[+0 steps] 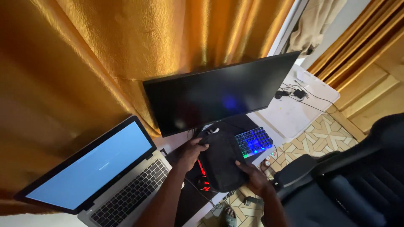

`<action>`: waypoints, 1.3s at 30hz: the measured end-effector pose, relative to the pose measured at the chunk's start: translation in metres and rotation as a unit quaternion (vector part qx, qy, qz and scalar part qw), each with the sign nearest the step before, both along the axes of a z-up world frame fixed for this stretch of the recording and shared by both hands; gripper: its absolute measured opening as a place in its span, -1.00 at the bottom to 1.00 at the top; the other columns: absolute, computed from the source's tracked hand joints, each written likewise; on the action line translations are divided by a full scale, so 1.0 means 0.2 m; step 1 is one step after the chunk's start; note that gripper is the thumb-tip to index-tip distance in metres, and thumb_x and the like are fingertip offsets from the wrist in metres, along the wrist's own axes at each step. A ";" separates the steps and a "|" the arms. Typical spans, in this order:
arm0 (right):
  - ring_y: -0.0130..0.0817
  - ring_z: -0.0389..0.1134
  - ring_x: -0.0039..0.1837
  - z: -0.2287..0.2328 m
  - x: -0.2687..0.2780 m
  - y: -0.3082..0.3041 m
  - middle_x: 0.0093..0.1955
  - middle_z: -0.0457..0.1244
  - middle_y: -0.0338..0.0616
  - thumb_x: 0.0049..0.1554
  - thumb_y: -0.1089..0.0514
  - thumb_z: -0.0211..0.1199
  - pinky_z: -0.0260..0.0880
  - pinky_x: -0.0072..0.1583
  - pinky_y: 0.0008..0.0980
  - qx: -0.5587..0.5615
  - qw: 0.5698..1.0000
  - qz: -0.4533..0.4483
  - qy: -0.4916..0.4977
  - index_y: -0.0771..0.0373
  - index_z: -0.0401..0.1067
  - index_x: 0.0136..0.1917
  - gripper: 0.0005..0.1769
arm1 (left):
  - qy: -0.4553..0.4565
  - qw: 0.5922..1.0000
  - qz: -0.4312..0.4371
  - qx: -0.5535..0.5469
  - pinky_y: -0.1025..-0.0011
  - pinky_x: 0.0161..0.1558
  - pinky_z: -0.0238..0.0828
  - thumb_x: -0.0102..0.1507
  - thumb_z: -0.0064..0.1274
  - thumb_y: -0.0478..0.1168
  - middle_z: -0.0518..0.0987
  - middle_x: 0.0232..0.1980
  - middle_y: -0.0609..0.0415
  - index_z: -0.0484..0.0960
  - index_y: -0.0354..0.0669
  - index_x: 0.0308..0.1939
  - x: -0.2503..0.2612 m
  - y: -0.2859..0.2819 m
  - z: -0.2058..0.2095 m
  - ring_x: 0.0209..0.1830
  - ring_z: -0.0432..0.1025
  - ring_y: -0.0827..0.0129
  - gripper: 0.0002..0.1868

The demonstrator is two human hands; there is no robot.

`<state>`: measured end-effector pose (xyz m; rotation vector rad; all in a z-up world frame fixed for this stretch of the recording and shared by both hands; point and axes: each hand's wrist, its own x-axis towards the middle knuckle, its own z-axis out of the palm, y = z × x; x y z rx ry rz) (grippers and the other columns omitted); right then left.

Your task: Cleaning a computer monitor with a cloth.

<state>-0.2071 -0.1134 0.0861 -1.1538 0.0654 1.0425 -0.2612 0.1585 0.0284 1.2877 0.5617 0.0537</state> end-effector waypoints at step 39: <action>0.05 0.33 0.33 0.08 0.19 0.30 0.39 0.25 0.04 0.02 0.10 0.34 0.42 0.28 0.15 -0.061 0.994 -0.089 -0.007 0.06 0.08 0.53 -0.14 | 0.109 0.949 0.111 0.274 0.15 0.14 0.35 0.32 0.02 0.26 0.50 0.19 0.02 0.51 -0.09 0.28 0.16 -0.14 -0.08 0.16 0.40 0.15 -0.36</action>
